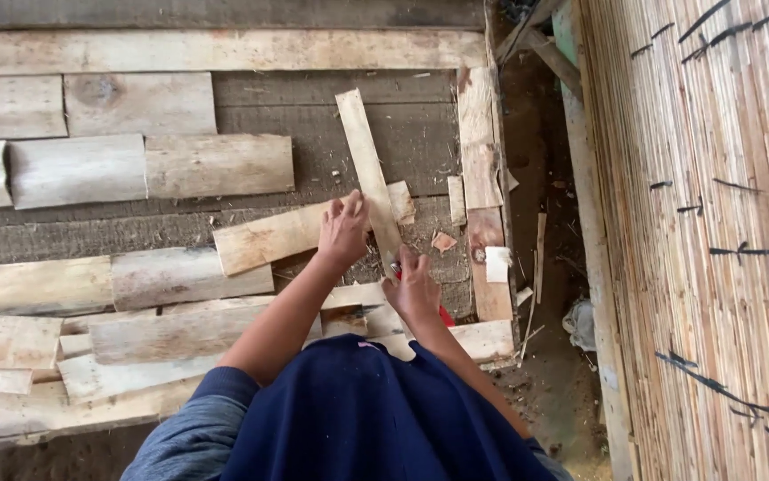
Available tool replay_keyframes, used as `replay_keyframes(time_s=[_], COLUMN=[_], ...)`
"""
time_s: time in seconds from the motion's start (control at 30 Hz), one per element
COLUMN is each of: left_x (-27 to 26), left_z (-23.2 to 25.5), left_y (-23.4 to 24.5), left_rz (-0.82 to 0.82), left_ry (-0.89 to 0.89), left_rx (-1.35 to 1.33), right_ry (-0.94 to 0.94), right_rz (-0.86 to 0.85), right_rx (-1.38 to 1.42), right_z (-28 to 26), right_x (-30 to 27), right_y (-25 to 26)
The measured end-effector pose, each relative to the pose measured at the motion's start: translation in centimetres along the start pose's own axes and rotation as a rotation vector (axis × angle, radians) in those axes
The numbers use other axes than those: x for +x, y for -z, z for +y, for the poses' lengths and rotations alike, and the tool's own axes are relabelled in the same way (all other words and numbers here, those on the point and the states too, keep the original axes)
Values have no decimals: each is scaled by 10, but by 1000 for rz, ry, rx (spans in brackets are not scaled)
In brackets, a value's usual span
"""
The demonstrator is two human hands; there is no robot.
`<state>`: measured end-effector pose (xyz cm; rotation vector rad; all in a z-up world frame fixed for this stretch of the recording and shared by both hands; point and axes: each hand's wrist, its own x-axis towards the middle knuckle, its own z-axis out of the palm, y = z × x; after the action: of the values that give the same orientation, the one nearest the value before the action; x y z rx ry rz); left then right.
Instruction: The person uses a red utility knife to shave and smooth the edges of wooden planks on a workbench. They repeatedly pick up planks, shave their edges, and place them back down, continuing this process throughout the clip.
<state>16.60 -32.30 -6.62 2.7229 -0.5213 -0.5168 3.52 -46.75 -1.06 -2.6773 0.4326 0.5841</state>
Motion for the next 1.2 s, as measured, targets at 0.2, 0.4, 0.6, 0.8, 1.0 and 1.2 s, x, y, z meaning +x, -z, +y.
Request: replay_keyframes(time_s=[0.2,0.4,0.6,0.8,1.0,1.2], left_x=[-12,-18,-11,-7,-10,-11], left_z=[27,39,28,27,34,37], left_y=[37,37,13,9,22,28], left_rz=[-36,-19,99,62,25,80], left_ry=[34,77,44,47,68,50], left_rx=[23,45,80,116,108,102], right_ry=[42,101,95,88,107,-237], right_rz=[-85,-127,-176,-196,-180,-169], right_rx=[69,39,29,-2,280,1515], right_z=[-1,1,-11,-6,17,51], right_x=[2,-7,-15,-4,13,64], right_y=[22,30,56,46,61,80])
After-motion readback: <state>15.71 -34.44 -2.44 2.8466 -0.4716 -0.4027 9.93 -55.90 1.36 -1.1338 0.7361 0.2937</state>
